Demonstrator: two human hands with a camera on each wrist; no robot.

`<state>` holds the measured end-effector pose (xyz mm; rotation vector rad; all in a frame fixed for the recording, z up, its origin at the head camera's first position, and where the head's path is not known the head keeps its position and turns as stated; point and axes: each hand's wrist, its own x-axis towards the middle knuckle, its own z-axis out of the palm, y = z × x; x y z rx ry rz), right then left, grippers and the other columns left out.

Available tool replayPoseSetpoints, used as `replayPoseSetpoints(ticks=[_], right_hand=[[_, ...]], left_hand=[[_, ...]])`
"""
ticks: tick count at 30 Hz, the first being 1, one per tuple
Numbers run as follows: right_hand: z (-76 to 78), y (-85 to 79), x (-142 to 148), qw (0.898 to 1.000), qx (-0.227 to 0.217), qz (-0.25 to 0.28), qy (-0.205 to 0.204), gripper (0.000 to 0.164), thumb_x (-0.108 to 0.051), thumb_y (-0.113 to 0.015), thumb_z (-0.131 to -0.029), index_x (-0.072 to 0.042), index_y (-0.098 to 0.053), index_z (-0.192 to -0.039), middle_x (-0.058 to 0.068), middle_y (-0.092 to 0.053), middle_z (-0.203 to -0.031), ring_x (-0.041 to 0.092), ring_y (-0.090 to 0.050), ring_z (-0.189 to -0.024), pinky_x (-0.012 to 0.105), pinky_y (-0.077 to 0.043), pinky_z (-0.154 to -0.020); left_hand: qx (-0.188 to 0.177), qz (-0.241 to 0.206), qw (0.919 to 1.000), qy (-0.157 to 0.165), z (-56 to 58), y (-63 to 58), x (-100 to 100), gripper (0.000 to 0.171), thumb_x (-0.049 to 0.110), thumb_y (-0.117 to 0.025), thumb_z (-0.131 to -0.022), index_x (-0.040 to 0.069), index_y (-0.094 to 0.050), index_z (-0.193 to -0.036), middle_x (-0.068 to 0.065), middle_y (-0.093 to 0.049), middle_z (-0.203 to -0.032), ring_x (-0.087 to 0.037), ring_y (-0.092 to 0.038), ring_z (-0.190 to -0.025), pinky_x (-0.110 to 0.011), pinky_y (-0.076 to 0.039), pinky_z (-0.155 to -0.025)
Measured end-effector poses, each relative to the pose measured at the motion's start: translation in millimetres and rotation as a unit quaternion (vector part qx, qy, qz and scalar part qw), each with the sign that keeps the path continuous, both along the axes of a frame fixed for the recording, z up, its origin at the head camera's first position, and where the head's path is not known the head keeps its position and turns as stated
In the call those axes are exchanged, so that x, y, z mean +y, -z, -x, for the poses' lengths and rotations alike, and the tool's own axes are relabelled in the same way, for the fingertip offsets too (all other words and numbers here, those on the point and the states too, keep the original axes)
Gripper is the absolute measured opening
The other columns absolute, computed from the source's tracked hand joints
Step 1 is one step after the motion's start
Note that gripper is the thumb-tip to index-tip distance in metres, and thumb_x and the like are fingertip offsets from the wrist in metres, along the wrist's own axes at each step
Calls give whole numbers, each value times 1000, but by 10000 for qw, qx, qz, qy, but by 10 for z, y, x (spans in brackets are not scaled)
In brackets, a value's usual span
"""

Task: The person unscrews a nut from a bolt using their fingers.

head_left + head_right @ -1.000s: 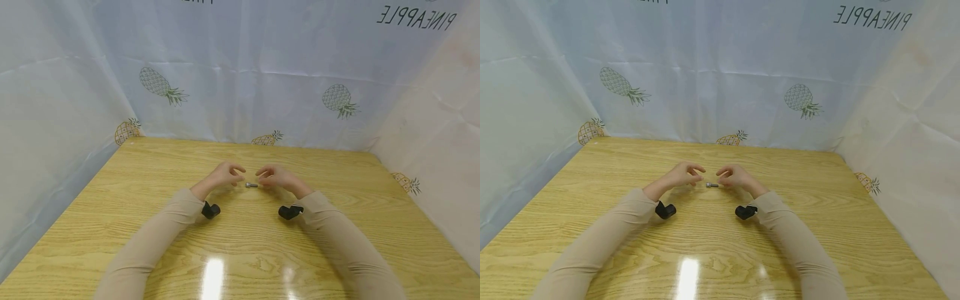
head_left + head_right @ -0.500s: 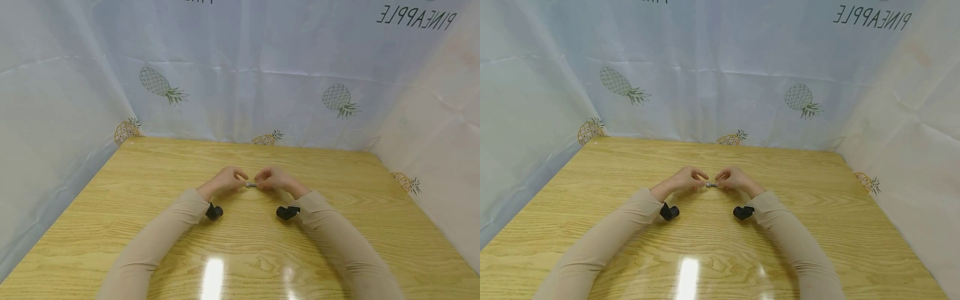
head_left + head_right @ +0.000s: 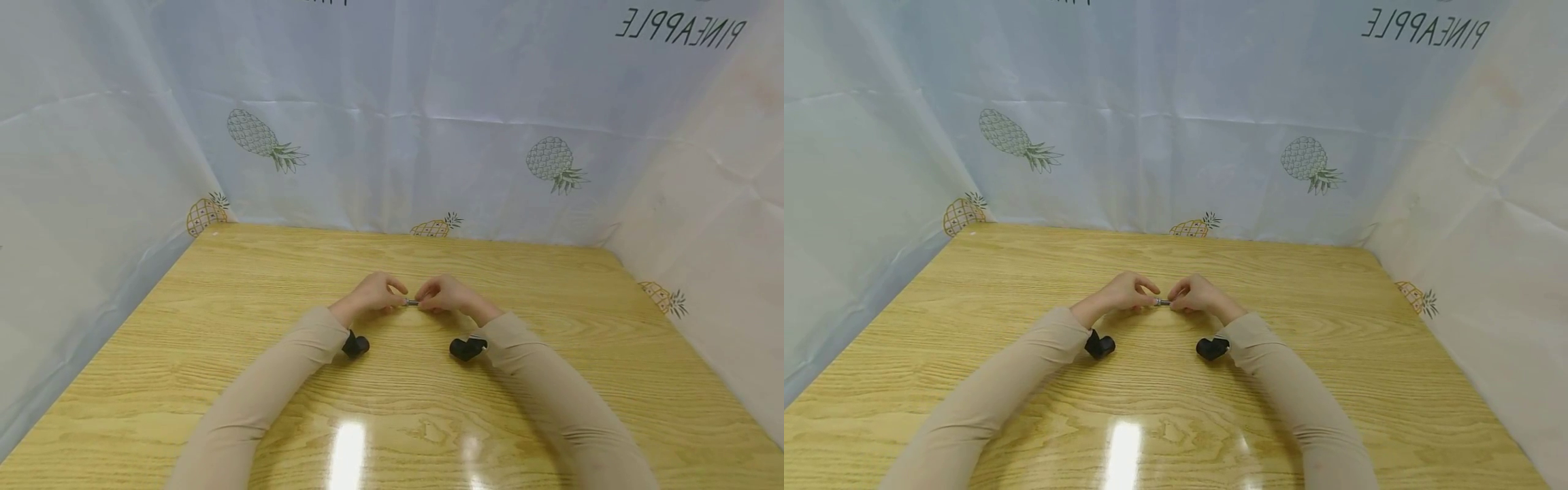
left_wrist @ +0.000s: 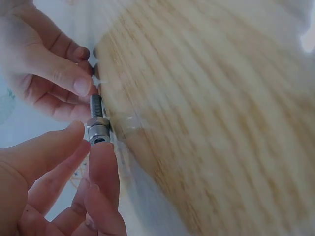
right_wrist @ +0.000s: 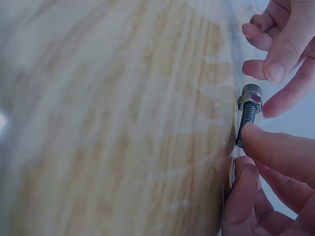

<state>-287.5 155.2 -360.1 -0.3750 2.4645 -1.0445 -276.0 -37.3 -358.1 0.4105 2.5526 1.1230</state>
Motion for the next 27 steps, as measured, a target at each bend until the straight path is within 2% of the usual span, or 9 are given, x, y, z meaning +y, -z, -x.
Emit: replayPoseSetpoints(ticks=[4, 11, 14, 22, 27], right_hand=[[5, 5, -11, 10000, 21, -61, 14, 23, -8, -65, -86, 3, -65, -107, 10, -68, -90, 5, -55, -69, 18, -50, -63], [7, 27, -20, 9999, 141, -70, -58, 20, -7, -66, -85, 5, -66, -102, 6, -66, -83, 5, -52, -65, 17, -47, -60], [5, 31, -26, 9997, 187, -106, -65, 18, -6, -66, -85, 4, -66, -99, 3, -64, -78, 5, -51, -64, 17, -46, -59], [7, 41, -54, 9987, 301, -404, -97, 15, -7, -64, -87, 3, -68, -98, 6, -66, -80, 7, -52, -63, 18, -46, -57], [7, 57, -61, 9980, 416, -458, -150, 14, -7, -63, -87, 3, -67, -96, 3, -63, -78, 7, -52, -63, 18, -46, -57]], left_hand=[[-124, 15, 9999, -81, 4, 9, 14, 27, 15, -67, -85, 6, -68, -110, -11, -66, -106, -8, -53, -52, -15, -42, -50], [-114, 178, 9997, -115, 11, 33, 35, 19, 10, -67, -84, 5, -71, -102, -4, -62, -74, -6, -49, -45, -14, -38, -45], [-74, 292, 9995, -124, 6, 37, 46, 16, 9, -67, -84, 5, -72, -99, -1, -58, -67, -6, -48, -44, -14, -38, -45], [45, 425, 9990, -89, -23, 27, 60, 17, 11, -67, -86, 2, -72, -99, -2, -61, -69, -6, -49, -46, -14, -40, -46], [177, 454, 9988, -35, -22, 36, 61, 18, 13, -66, -87, 1, -71, -100, -3, -61, -61, -7, -51, -46, -14, -40, -48]])
